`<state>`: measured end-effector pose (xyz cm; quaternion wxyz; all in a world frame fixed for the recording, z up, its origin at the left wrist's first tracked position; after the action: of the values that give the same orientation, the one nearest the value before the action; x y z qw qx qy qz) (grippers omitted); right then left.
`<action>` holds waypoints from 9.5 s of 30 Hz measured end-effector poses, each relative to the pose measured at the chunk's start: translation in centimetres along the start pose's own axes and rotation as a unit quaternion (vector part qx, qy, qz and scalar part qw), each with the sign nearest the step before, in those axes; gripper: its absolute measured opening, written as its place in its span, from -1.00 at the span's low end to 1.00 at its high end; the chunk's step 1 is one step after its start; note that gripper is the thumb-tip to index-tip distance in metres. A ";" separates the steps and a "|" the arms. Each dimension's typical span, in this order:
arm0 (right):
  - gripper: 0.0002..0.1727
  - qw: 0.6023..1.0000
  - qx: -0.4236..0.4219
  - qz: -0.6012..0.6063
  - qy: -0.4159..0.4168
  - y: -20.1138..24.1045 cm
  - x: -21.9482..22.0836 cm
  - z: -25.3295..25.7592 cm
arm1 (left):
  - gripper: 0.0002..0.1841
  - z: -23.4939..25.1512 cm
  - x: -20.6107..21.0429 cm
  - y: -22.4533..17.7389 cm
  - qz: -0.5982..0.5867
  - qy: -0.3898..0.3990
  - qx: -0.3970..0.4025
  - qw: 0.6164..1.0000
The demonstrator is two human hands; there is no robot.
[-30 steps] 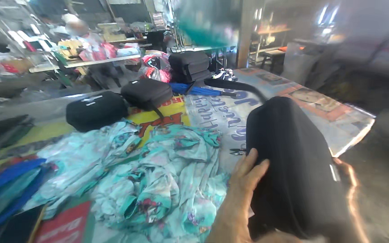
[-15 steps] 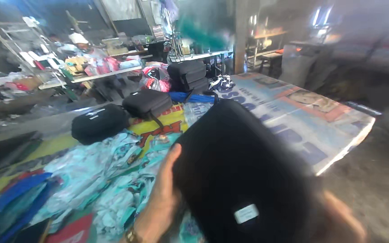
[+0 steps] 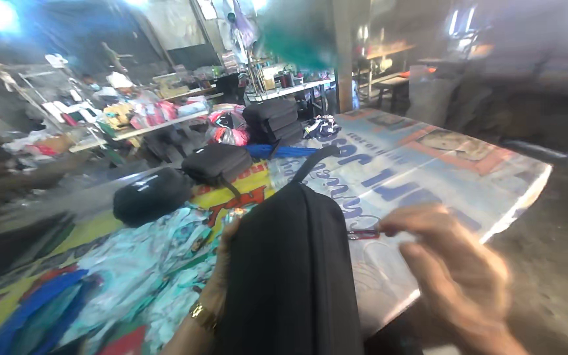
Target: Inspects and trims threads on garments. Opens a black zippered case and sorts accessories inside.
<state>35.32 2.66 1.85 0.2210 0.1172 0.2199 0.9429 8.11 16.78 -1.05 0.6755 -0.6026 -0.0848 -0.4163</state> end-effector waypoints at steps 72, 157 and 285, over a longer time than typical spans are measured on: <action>-0.74 0.929 -0.175 -0.198 0.258 -2.7 -1.6 6.6 | -0.66 1.8 0.3 0.8 0.107 -0.107 -0.026 0.988; -0.09 0.953 0.184 -0.047 -0.237 -5.3 -13.6 -4.6 | -0.24 5.4 22.1 17.2 0.711 0.226 0.294 0.597; -0.81 0.989 0.008 -0.142 0.043 -0.3 -5.5 6.6 | -0.49 2.4 15.5 2.8 0.211 -0.049 0.085 0.973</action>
<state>42.37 2.76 6.83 0.3424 0.0461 0.2513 0.9041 20.83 11.56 7.09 0.7920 -0.5668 -0.0235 -0.2258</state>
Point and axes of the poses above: each hand's wrist, its own z-axis towards the middle knuckle, its own x-axis out of the palm, y = z × x, the point moved 1 cm from there along z, towards the middle knuckle, and after that the axes turned 13 degrees about -y, right-handed, at the moved point
